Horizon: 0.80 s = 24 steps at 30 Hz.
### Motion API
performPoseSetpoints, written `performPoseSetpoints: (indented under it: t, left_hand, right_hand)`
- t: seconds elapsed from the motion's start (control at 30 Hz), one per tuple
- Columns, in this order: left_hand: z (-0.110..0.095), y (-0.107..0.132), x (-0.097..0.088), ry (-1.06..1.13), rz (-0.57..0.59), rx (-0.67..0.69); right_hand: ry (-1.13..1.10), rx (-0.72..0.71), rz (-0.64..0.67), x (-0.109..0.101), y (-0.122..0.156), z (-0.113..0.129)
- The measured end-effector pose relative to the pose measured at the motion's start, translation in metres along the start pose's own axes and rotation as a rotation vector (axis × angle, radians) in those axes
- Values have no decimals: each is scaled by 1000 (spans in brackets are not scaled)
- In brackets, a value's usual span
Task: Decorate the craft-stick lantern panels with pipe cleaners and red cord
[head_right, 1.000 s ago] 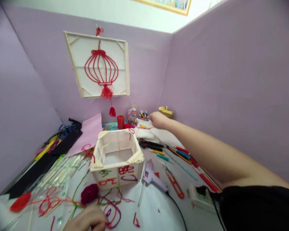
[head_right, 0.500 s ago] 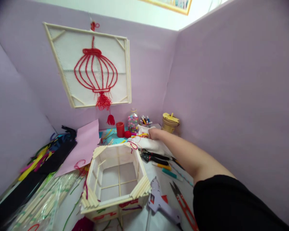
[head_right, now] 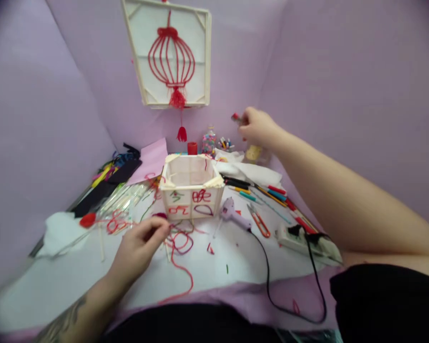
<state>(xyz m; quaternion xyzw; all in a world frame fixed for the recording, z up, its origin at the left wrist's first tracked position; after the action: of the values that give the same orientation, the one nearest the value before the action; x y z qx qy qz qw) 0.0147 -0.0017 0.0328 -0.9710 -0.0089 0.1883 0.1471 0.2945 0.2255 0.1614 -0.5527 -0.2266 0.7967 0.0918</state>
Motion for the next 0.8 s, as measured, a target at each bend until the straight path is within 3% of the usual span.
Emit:
performPoseSetpoints:
  t: [0.1,0.17,0.23,0.3,0.4,0.47,0.6,0.73,0.8]
  left_hand:
    - [10,3,4,101,-52,-10]
    - [14,4,6,117,-77,17]
    - [14,4,10,85,-74,60]
    - [11,5,15,39,-43,111]
    - [5,8,23,-8,14,169]
    - [4,10,26,-22,40,176]
    - [12,10,31,-30,92,138]
    - [26,5,29,50,38,73]
    - [29,3,31,91,82,27]
  right_hand:
    - [-477,-107,55,-27,92,47]
    - [-637,-229,47,-26,162,78]
    - [-714,-211,121,-1,219,98]
    - [-833,-94,183,32,251,107]
    - [-1011,59,215,70,263,112]
    - [-1028,83,214,81,260,113]
    - [-969,55,124,81,253,108]
    - [-1024,163,115,84,250,99]
    - [-1072,208,121,88,249,98]
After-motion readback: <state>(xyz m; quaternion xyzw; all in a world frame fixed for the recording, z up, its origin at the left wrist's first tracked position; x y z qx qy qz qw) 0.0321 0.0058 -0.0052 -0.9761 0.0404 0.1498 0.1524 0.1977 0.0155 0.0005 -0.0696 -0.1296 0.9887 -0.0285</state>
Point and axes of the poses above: each hand's wrist, its own y-axis away from the middle knuckle, its own x-axis out of the palm, z = x × y, the point moved 4 cm from there along -y, towards the middle knuckle
